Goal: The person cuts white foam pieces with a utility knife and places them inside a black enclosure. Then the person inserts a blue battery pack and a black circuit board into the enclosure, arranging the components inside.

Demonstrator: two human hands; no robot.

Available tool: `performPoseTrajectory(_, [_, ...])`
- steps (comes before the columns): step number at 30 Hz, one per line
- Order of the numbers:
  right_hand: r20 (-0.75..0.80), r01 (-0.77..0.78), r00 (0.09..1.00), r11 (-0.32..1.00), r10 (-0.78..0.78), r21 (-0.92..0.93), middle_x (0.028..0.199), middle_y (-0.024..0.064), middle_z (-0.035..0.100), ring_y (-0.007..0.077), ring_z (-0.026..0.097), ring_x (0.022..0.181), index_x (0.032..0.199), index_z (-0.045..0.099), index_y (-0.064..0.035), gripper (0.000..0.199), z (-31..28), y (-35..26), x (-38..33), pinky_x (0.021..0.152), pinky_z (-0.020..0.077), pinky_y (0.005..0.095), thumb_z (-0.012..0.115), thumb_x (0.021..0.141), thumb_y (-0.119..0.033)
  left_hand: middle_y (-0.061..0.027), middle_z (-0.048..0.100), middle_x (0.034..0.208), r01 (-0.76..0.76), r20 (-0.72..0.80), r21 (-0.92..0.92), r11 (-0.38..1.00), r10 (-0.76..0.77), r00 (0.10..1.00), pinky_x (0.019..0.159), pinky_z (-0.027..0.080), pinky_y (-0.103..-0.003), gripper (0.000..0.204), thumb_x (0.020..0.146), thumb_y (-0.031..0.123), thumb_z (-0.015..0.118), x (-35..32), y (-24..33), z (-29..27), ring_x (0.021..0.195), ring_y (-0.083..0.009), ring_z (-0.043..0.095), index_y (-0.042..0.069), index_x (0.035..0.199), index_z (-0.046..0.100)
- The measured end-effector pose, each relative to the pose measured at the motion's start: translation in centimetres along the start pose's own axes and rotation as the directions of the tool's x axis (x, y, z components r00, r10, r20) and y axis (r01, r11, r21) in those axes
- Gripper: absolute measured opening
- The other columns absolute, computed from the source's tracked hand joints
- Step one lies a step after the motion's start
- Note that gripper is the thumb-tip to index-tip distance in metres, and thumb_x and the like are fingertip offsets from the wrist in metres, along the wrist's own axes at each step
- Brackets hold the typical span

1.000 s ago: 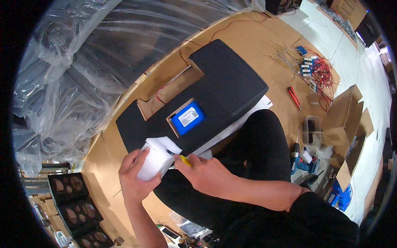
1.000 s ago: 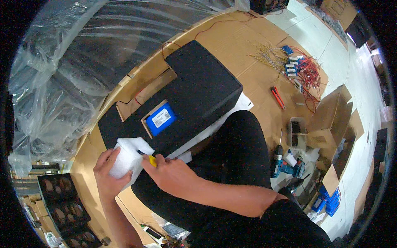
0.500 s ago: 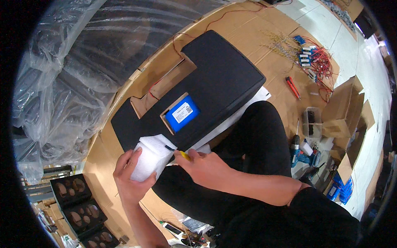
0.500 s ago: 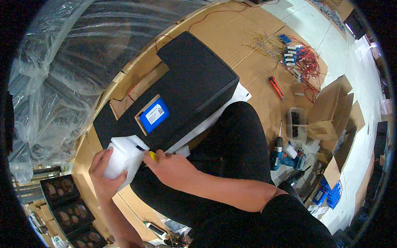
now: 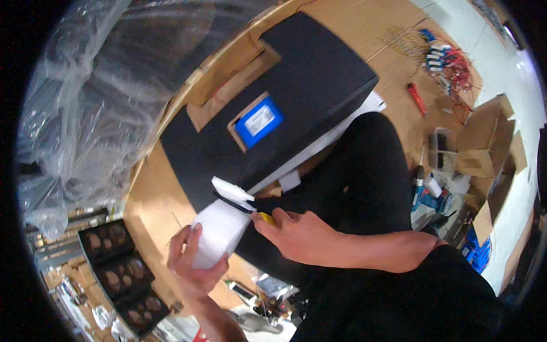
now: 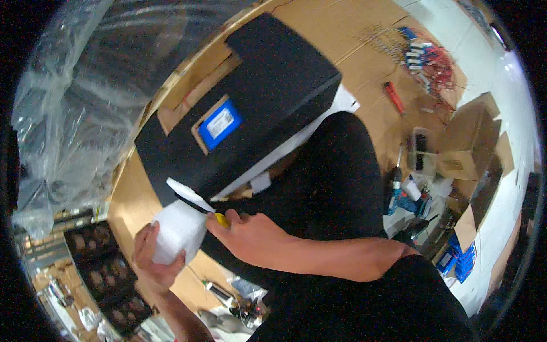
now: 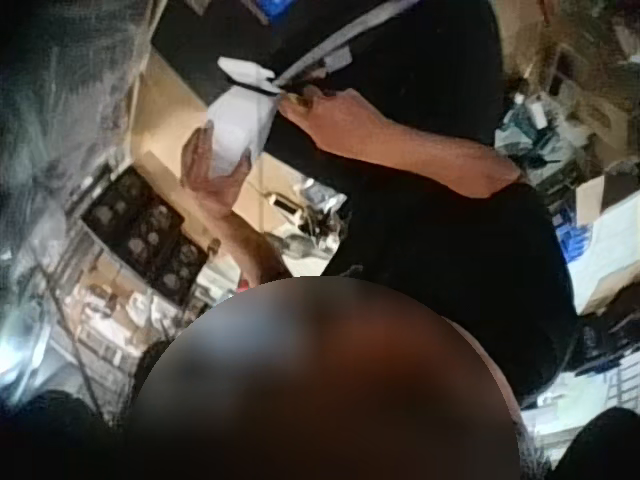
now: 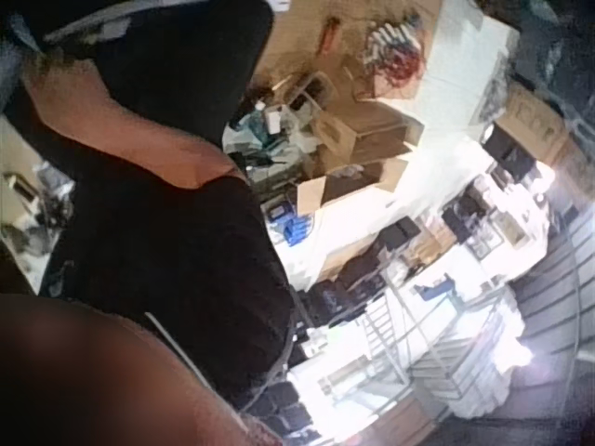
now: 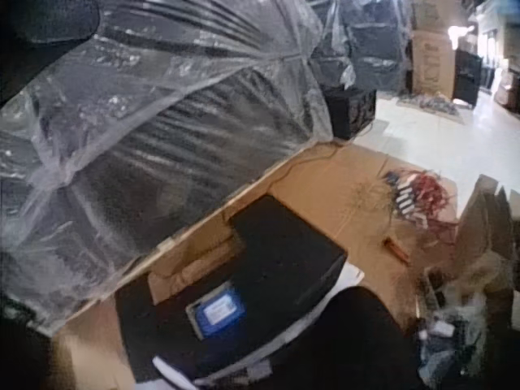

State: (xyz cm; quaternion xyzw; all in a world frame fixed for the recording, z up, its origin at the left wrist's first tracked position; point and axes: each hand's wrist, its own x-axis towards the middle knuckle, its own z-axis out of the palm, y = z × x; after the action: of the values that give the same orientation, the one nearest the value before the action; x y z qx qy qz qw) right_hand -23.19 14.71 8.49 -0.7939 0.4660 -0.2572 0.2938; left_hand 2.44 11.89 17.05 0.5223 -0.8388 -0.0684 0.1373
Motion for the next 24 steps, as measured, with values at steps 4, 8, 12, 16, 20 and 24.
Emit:
performPoseTrajectory(4, [0.064,0.137,0.988,0.990,-0.138,0.011,0.088,0.0207,0.064,0.0321,0.069,0.059,0.126,0.053,-0.0020,0.038,4.9,-1.8,-2.2,0.049,0.0575,0.0400,0.055,0.090,-0.013,-0.0218,0.064,0.114,0.221,-0.009,0.021,0.975,-0.220,0.975,0.084,0.055,-0.045,0.077,0.053,0.021,0.085,-8.9,0.5,0.4,0.101,-0.0383,0.066,0.005,0.126,0.068])
performPoseTrajectory(8, [0.239,0.197,0.951,0.980,-0.194,0.011,0.090,0.0207,0.064,0.0327,0.069,0.058,0.126,0.053,-0.0032,0.036,9.3,-1.7,-2.4,0.049,0.0573,0.0419,0.055,0.092,-0.016,-0.0232,0.065,0.118,0.396,-0.036,-0.077,0.915,-0.399,0.916,0.093,0.053,-0.046,0.076,0.056,0.019,0.084,-14.6,-0.2,3.5,0.106,-0.0376,0.065,0.000,0.127,0.067])
performPoseTrajectory(12, [0.298,0.197,0.934,0.980,-0.197,0.030,0.090,0.0195,0.064,0.0331,0.070,0.063,0.128,0.053,-0.0029,0.038,10.0,-0.4,-3.2,0.054,0.0579,0.0427,0.053,0.093,-0.015,-0.0236,0.066,0.117,0.376,-0.102,-0.074,0.924,-0.382,0.919,0.091,0.053,-0.046,0.076,0.056,0.016,0.083,-16.3,-0.6,5.5,0.106,-0.0376,0.066,0.000,0.128,0.065])
performPoseTrajectory(16, [0.338,0.189,0.921,0.981,-0.193,0.045,0.097,0.0214,0.065,0.0336,0.071,0.067,0.134,0.051,-0.0043,0.042,10.0,-0.1,-2.6,0.060,0.0578,0.0445,0.051,0.094,-0.015,-0.0234,0.065,0.118,0.372,-0.123,-0.091,0.924,-0.381,0.916,0.090,0.054,-0.046,0.076,0.056,0.013,0.082,-16.7,-0.3,6.4,0.105,-0.0384,0.066,0.001,0.129,0.065])
performPoseTrajectory(20, [0.323,0.164,0.928,0.982,-0.187,0.098,0.100,0.0224,0.066,0.0363,0.072,0.078,0.133,0.053,-0.0061,0.040,10.8,-0.1,-1.8,0.068,0.0579,0.0462,0.051,0.094,-0.014,-0.0229,0.065,0.117,0.372,-0.120,-0.107,0.922,-0.384,0.916,0.089,0.053,-0.046,0.076,0.055,0.012,0.081,-16.6,-0.6,6.3,0.104,-0.0384,0.066,0.001,0.129,0.065])
performPoseTrajectory(24, [0.322,0.205,0.927,0.979,-0.192,-0.007,0.097,0.0198,0.065,0.0336,0.072,0.071,0.136,0.053,-0.0079,0.045,11.2,0.9,-3.4,0.063,0.0575,0.0435,0.056,0.092,-0.014,-0.0227,0.065,0.117,0.354,-0.128,-0.106,0.929,-0.366,0.922,0.087,0.053,-0.047,0.076,0.056,0.013,0.082,-16.4,-0.7,6.5,0.102,-0.0381,0.066,0.001,0.128,0.065])
